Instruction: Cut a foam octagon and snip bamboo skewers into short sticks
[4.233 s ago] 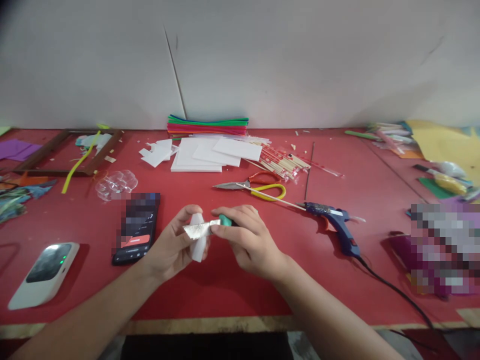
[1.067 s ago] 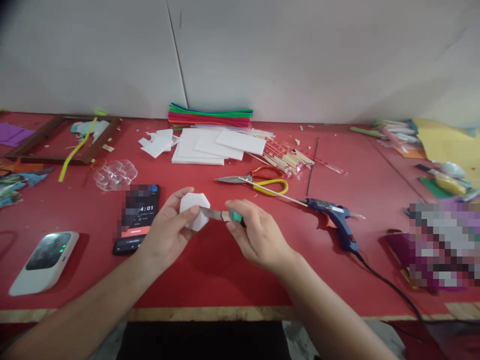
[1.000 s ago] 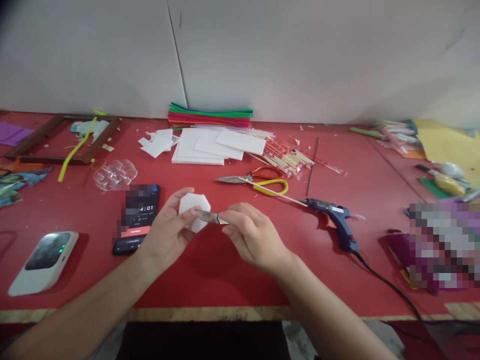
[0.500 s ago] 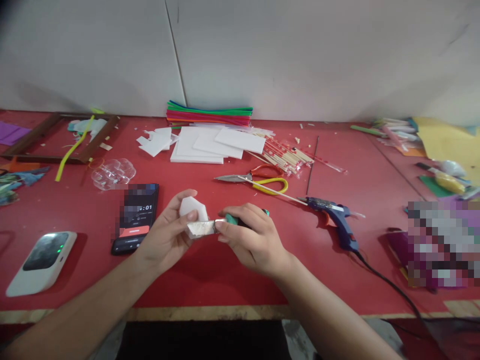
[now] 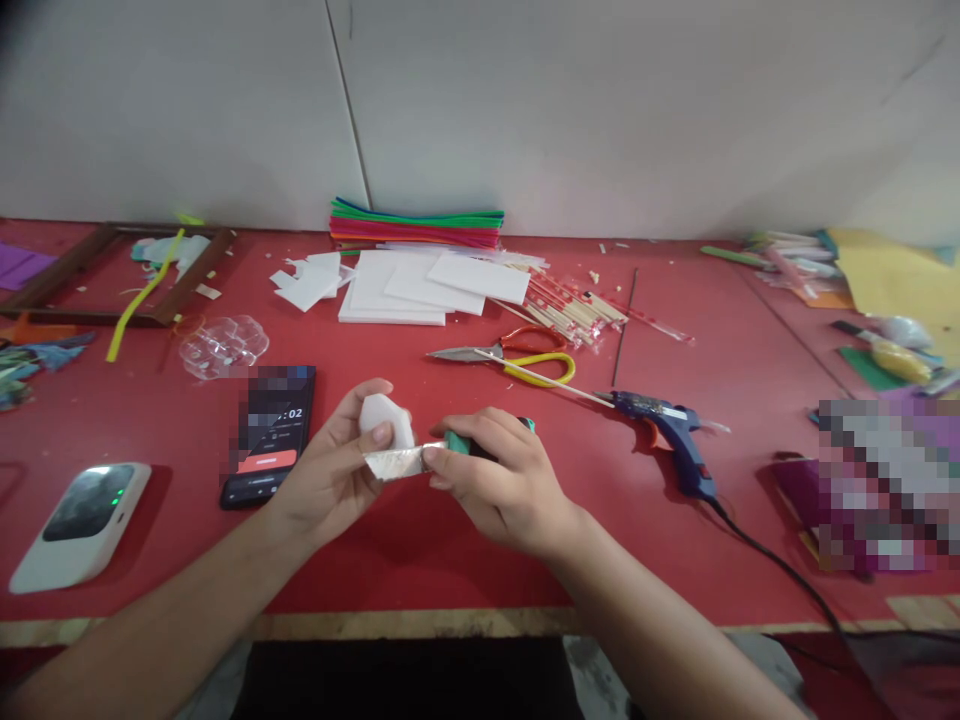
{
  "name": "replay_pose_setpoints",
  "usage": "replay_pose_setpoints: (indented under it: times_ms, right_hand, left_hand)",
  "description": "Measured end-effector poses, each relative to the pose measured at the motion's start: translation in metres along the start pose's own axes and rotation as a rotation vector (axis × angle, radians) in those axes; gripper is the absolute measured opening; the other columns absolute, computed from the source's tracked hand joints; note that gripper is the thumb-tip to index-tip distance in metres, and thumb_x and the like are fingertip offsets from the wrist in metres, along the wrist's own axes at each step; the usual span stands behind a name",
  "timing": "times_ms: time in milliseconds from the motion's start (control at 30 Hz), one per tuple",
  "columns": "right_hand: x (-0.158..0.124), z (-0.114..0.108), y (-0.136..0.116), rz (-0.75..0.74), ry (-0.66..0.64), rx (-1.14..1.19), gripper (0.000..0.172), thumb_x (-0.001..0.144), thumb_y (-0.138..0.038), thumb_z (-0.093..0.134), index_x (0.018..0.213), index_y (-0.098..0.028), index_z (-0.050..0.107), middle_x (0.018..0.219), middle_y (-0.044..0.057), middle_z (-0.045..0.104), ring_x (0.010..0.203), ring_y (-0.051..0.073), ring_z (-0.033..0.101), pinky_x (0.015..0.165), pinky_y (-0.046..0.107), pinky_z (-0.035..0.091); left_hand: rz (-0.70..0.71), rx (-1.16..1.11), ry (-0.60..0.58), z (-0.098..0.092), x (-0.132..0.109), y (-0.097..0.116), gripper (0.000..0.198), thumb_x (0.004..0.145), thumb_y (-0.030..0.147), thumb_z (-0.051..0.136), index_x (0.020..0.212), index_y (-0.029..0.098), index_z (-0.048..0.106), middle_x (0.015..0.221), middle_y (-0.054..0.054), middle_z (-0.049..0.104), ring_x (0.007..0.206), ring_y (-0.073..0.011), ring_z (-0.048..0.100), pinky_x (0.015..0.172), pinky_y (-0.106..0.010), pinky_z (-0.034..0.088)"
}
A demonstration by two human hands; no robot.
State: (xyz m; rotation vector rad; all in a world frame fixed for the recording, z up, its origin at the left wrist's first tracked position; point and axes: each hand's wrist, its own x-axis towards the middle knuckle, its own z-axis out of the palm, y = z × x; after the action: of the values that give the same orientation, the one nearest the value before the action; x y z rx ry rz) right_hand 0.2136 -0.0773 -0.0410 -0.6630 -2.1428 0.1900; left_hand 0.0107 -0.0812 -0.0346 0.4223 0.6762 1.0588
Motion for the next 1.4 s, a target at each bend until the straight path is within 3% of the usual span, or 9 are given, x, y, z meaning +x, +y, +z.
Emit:
replay_pose_setpoints:
  times_ms: [833,1100,1400]
  right_hand:
    - [0.003,-0.002,-0.001,-0.028,0.033,-0.076,0.031,0.088,-0.012,0.06,0.115,-0.027,0.06,0.105,0.01,0.068,0.078,0.018,0.06,0.068,0.036,0.05]
    - [0.001,-0.003,0.001,-0.025,0.013,-0.063,0.032,0.089,-0.01,0.06,0.116,-0.026,0.058,0.107,0.012,0.067,0.079,0.019,0.06,0.069,0.038,0.051]
    - [0.001,-0.002,0.0,-0.024,0.008,-0.041,0.031,0.088,-0.01,0.06,0.115,-0.026,0.058,0.107,0.011,0.066,0.08,0.018,0.06,0.068,0.038,0.052]
  left_hand:
    - [-0.047,0.061,-0.063,0.0,-0.001,-0.003,0.04,0.069,0.024,0.088,0.102,0.026,0.066,0.079,0.003,0.067,0.068,-0.0104,0.064,0.062,-0.021,0.055]
    - [0.02,0.009,0.028,-0.004,0.001,0.009,0.043,0.066,0.022,0.09,0.103,0.03,0.069,0.084,0.005,0.067,0.073,-0.0089,0.065,0.062,-0.016,0.054]
    - [0.014,0.015,-0.06,0.0,0.0,0.002,0.035,0.071,0.022,0.088,0.1,0.029,0.07,0.078,0.005,0.069,0.067,-0.0075,0.065,0.06,-0.014,0.053]
